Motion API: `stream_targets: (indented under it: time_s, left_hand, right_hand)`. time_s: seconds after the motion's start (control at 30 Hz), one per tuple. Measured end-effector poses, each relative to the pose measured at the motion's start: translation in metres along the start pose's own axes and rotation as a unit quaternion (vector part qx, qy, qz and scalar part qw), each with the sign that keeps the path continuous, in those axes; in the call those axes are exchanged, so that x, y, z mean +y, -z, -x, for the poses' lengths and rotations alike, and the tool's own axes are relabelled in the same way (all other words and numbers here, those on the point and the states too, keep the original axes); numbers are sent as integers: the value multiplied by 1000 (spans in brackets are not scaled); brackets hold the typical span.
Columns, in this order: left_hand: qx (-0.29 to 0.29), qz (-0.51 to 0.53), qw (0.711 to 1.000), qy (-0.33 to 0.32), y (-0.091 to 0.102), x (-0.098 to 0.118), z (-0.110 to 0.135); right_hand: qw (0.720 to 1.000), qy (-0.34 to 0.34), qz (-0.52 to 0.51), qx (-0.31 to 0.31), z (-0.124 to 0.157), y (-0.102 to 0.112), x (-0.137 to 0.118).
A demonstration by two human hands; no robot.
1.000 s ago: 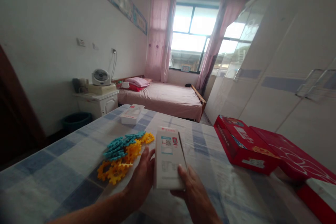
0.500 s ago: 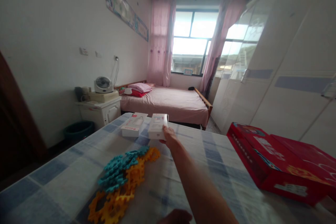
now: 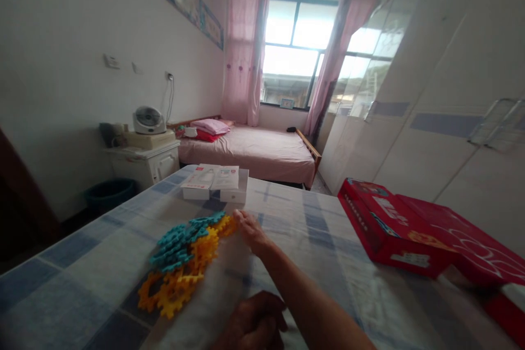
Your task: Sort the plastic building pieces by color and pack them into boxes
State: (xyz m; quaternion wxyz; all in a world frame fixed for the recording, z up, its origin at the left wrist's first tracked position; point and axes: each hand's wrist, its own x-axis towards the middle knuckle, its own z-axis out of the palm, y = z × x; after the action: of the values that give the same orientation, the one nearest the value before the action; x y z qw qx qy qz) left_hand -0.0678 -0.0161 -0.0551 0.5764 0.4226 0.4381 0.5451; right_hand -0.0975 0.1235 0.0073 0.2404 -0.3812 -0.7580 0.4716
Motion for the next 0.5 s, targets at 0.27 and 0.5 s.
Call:
stream_targets:
  time_s: [0.27, 0.5]
  left_hand:
    - [24, -18, 999, -21, -1, 25, 11]
    - [40, -72, 997, -8, 7, 20, 9]
  right_hand:
    - [992, 35, 100, 75, 106, 80, 21]
    - [826, -42, 410, 383, 226, 241, 82]
